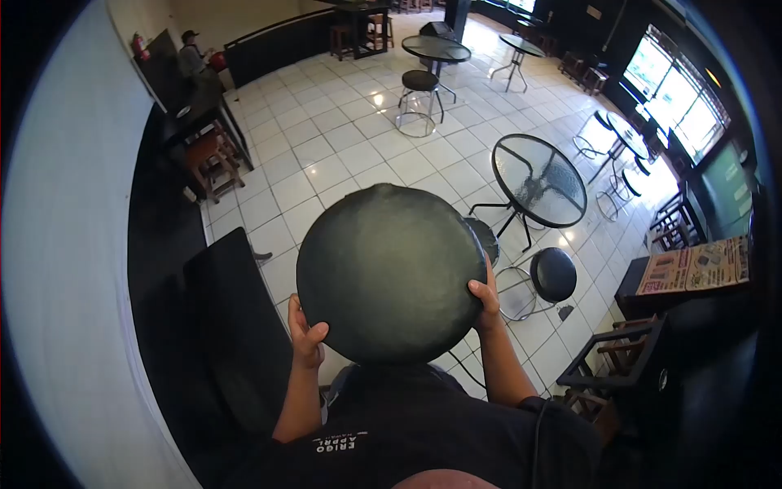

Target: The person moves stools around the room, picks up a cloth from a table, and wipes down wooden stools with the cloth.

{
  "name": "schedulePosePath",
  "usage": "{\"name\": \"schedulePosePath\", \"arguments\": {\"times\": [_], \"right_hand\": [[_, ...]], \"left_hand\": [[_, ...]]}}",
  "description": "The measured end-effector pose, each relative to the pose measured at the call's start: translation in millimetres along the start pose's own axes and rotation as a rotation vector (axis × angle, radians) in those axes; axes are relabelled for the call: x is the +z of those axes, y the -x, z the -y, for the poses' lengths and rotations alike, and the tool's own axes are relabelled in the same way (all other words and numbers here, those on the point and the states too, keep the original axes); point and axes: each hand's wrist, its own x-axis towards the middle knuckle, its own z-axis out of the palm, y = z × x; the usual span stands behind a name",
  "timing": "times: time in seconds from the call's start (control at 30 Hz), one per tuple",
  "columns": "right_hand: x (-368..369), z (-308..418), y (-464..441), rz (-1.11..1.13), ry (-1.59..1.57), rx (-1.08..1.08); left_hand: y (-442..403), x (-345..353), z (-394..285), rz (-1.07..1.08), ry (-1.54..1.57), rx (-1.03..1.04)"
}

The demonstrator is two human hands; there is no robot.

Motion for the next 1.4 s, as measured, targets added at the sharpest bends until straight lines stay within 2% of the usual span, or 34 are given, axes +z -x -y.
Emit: {"name": "schedulePosePath", "arguments": {"times": [0.27,0.4,0.67,0.8,0.87,0.9,0.97,1.13,1.3,1.4], "right_hand": [[22.5,-3.6,-89.4,-0.148,0.087,-0.168],[4.5,-12.2,-136.3,-0.249,0.068,-0.158],[-26.2,-19.3,-263.3,-0.241,0.053,-0.214],[-34.3,-31.0,-336.8,-0.169,0.076,-0.203],[-29.9,-32.2,-372.2,-0.132,0.086,-0.206],[-27.9,-34.3,-389.5,-0.121,0.095,-0.212],[-26.2,-42.9,-419.1,-0.142,0.105,-0.173],[-19.3,-64.6,-491.6,-0.168,0.031,-0.18],[-6.0,-67.0,-549.9,-0.315,0.145,-0.27],[-17.0,-71.5,-572.2,-0.389,0.183,-0.285]], "left_hand": [[-149.7,-8.0,-6.7,0.201,-0.013,-0.055],[-214.2,1.6,18.3,0.26,0.015,-0.087],[-335.6,25.1,56.6,0.296,-0.019,-0.096],[-392.9,19.2,57.0,0.261,-0.028,-0.007],[-423.9,17.8,54.6,0.195,0.216,-0.081],[-441.4,13.4,55.5,0.194,0.227,-0.069],[-472.1,1.0,59.3,0.127,0.299,-0.22],[-558.2,-15.2,79.1,0.143,0.274,-0.283],[-655.0,0.4,80.9,0.229,0.344,-0.379],[-706.7,11.7,90.5,0.383,0.35,-0.464]]}}
